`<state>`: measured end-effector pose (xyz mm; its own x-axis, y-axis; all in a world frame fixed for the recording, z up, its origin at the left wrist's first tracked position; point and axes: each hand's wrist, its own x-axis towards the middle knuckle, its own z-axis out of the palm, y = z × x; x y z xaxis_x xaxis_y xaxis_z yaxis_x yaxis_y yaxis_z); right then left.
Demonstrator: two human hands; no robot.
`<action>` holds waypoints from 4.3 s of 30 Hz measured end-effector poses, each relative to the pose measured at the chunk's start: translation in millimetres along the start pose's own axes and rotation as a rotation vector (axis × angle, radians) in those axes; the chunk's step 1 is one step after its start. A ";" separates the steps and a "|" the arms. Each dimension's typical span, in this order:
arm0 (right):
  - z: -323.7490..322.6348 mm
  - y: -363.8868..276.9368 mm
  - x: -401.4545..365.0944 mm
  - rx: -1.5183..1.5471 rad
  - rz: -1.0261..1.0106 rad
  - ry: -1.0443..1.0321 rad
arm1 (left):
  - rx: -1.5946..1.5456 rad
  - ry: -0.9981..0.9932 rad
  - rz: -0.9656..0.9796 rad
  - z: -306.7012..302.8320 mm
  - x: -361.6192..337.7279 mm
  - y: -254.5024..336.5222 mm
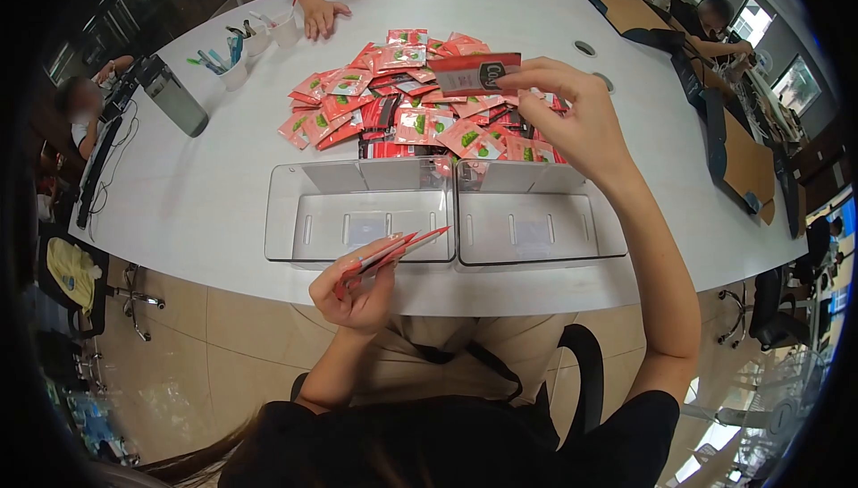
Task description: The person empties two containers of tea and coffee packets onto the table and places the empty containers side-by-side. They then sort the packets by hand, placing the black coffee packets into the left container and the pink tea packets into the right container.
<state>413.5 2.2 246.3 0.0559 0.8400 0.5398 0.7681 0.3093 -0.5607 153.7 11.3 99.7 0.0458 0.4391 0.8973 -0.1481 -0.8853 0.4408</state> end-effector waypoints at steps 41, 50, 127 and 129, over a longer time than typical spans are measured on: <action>34.6 32.3 -19.0 -0.533 -0.224 -0.543 | 0.004 -0.192 -0.018 -9.2 4.9 6.0; 20.8 21.5 -25.5 -0.429 -0.201 -0.368 | 0.029 -0.176 -0.011 -8.4 5.1 6.7; -13.3 23.7 -54.5 -0.433 -0.236 -0.231 | 0.219 -0.304 0.122 7.9 12.5 8.1; -10.0 18.2 -58.9 -0.398 -0.368 -0.263 | 0.220 -0.297 0.123 8.0 12.8 7.8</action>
<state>430.6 -46.1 210.5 -0.3797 0.8072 0.4519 0.8896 0.4527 -0.0611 161.1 8.8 114.8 0.3297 0.2929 0.8975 0.0439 -0.9544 0.2953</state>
